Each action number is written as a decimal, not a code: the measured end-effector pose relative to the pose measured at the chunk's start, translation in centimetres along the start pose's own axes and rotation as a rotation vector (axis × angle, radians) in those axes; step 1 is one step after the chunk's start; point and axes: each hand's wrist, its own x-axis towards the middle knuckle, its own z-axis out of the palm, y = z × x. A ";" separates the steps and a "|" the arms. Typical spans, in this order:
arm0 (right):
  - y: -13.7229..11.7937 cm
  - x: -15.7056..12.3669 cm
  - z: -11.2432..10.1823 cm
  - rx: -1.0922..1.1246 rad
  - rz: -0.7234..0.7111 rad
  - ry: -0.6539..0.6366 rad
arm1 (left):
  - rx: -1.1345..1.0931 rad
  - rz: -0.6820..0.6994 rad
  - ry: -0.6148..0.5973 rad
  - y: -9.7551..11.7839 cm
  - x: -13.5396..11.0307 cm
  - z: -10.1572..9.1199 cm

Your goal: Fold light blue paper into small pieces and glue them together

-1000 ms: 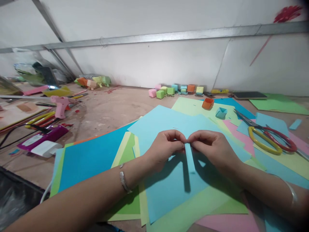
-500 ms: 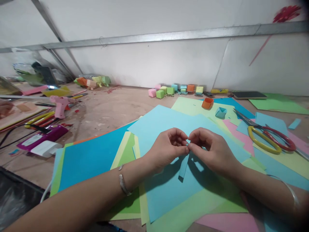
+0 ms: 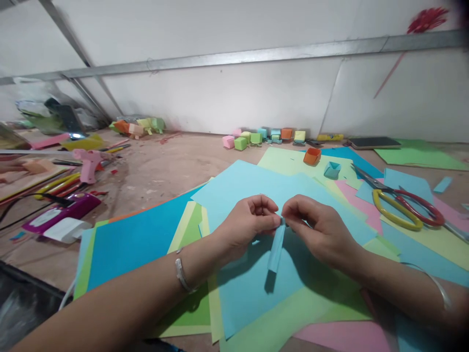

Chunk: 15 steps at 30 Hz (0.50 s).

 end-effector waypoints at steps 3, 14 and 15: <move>0.4 -0.1 0.1 -0.095 -0.179 -0.002 | -0.056 0.015 0.080 0.2 0.0 0.1; 0.2 0.0 0.2 -0.249 -0.241 0.042 | -0.040 0.013 0.147 -0.2 -0.1 0.3; 0.3 0.0 0.2 -0.264 -0.253 0.035 | -0.044 0.012 0.163 -0.2 -0.1 0.3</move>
